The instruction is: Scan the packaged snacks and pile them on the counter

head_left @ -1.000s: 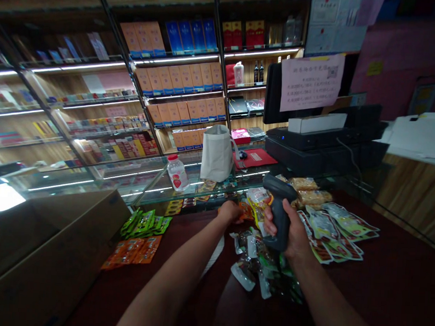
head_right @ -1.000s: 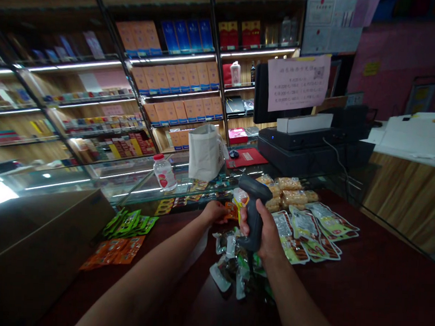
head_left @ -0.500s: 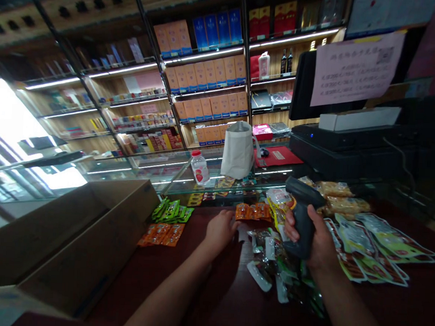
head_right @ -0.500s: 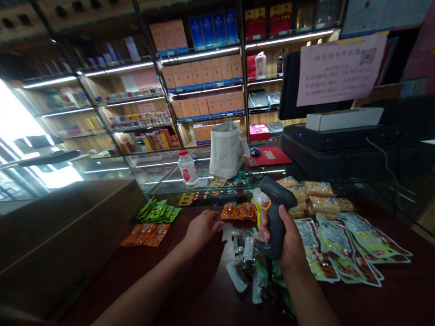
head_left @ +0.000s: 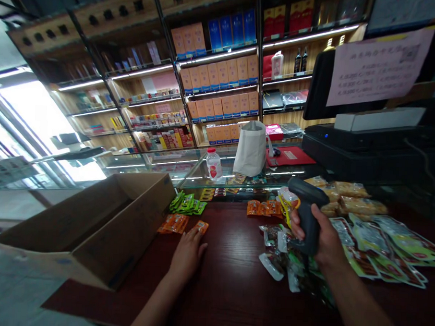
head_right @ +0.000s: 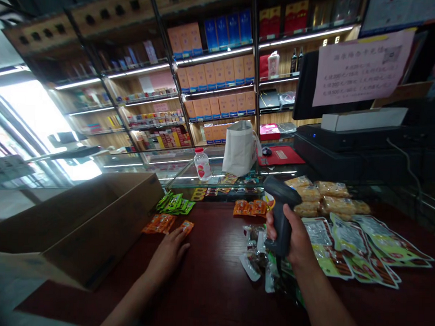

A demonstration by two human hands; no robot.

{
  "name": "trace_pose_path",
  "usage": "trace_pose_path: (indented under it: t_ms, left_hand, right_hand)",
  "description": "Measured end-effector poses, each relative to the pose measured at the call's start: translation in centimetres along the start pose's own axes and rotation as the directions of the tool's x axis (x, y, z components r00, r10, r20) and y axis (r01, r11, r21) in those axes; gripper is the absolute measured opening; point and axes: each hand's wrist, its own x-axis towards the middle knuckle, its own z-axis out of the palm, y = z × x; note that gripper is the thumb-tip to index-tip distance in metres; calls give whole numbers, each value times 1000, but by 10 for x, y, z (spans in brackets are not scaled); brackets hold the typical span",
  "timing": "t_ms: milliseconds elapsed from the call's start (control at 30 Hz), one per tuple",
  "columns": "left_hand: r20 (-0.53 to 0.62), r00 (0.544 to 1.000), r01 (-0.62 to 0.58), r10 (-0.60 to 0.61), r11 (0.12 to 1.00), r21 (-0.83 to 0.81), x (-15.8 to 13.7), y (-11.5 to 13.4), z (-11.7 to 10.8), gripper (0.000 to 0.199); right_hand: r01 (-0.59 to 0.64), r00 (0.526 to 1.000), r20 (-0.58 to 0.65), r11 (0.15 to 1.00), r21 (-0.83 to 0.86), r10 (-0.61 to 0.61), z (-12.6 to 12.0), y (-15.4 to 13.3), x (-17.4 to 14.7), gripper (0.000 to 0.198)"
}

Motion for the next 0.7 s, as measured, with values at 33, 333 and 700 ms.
trace_pose_path:
  t_ms: [33,333,700]
  left_hand:
    - [-18,1000,-1,0,999,-35,-3,2,0,46]
    - [64,975,220,-213,965,-145,1,18,-17,41]
    - [46,974,100,-224,236,-967,-19,91,-21,28]
  right_hand:
    - [2,1000,2,1000,-11,-2,1,0,-1,33]
    - [28,1000,6,985,-170,-28,23,-4,-23,39]
    - [-66,993,-114,927,-370,25,43,22,-77,42]
